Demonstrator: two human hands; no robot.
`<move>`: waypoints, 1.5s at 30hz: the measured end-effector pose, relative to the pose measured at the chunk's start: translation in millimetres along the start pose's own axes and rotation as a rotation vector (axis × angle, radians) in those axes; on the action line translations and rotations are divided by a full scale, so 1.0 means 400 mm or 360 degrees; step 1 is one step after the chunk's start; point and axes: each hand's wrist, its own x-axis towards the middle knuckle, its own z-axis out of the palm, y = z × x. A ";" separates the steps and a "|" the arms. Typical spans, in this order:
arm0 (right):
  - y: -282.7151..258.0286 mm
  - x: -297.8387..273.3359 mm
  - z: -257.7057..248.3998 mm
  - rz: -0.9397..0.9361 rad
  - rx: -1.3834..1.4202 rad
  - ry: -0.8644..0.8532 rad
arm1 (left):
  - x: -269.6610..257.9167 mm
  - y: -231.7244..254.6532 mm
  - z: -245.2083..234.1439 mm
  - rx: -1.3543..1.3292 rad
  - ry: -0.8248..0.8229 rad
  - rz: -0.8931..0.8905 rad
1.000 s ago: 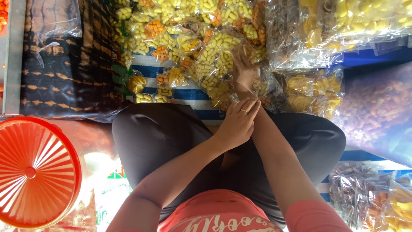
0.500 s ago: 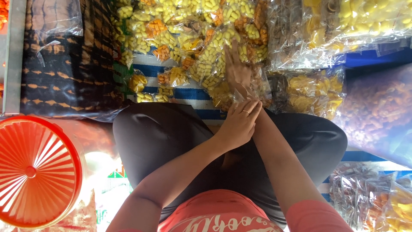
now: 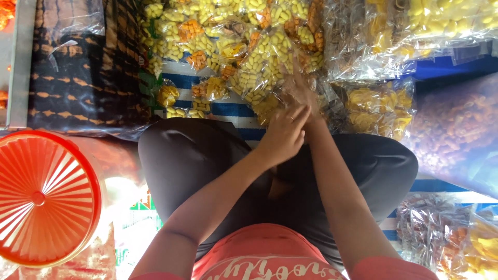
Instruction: Filling small plastic bags with yellow snacks from a large pile while sitting on the floor.
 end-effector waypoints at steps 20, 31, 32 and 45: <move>0.472 -0.115 -0.037 0.0333 0.2584 -0.2236 | 0.014 -0.823 -0.007 -0.0027 -0.0655 -0.2070; 0.593 -0.021 -0.097 0.0568 0.2815 -0.2224 | 0.051 -0.666 -0.149 0.0550 -0.0750 -0.1607; 0.596 -0.028 -0.091 0.0610 0.2748 -0.2214 | 0.066 -0.624 -0.197 0.0865 -0.0848 -0.1318; 0.580 0.155 -0.294 0.1586 0.3907 -0.0737 | 0.006 -0.032 -0.242 -0.1615 0.0472 0.0063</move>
